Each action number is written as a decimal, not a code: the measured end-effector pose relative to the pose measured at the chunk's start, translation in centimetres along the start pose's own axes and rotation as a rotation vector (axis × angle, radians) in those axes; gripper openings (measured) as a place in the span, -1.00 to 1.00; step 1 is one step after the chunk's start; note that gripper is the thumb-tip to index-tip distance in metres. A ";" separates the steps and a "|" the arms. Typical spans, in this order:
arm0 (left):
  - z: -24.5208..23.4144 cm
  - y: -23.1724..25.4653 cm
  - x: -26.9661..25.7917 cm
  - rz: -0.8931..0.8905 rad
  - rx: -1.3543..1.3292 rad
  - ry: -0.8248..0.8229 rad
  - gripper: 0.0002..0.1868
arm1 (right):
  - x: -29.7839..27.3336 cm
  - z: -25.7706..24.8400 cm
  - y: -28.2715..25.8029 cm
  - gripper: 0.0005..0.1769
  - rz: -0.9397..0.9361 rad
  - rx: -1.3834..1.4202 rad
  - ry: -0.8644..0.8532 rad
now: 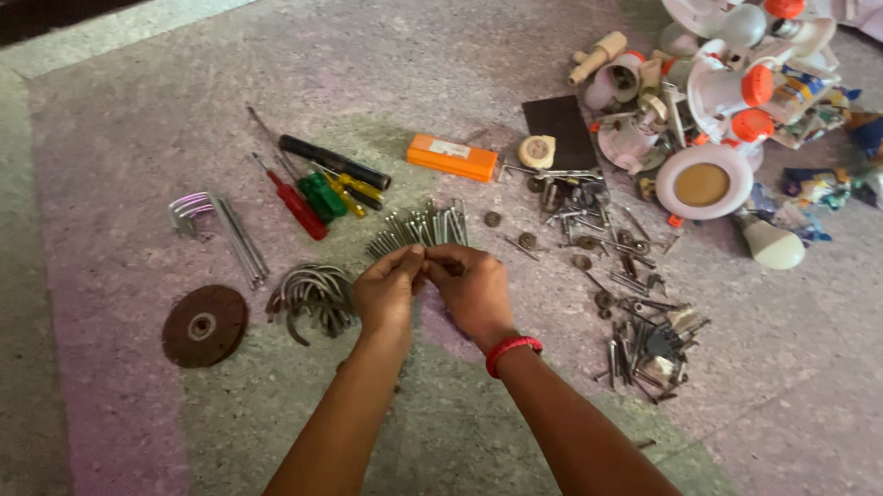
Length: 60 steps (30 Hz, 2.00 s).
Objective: The person sorts various metal hardware items, including nails, screws, and washers, into separate piles on the floor. They pick up individual pieces, compare them, and place them into organized groups by type and size.
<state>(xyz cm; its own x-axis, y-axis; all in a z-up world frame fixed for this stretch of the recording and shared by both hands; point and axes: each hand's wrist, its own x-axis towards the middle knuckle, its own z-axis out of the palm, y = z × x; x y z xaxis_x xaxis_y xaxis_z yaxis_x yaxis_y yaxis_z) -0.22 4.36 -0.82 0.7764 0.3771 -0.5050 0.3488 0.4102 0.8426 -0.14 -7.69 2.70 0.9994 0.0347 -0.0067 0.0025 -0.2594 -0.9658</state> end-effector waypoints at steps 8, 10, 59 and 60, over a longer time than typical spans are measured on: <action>-1.3 -0.2 1.7 0.024 0.058 -0.021 -0.71 | 1.2 2.2 1.8 -0.78 -0.040 -0.205 0.008; -1.2 -0.6 2.5 0.022 0.045 -0.026 -0.70 | 1.6 2.3 1.9 -0.76 -0.047 -0.235 -0.011; 6.4 -3.3 -2.6 0.437 0.684 -0.339 -0.69 | -0.2 -10.7 6.4 -0.81 -0.153 -0.405 0.295; 6.6 -3.7 -2.4 0.384 0.687 -0.350 -0.69 | -0.2 -10.6 6.6 -0.81 -0.152 -0.414 0.295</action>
<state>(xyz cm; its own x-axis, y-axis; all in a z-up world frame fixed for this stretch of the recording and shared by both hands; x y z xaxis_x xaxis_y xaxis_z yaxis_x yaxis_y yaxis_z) 0.07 -3.50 -1.51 0.9834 0.0625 -0.1706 0.1817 -0.3297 0.9264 0.10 -19.64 -0.90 0.9540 -0.1555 0.2565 0.1026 -0.6343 -0.7663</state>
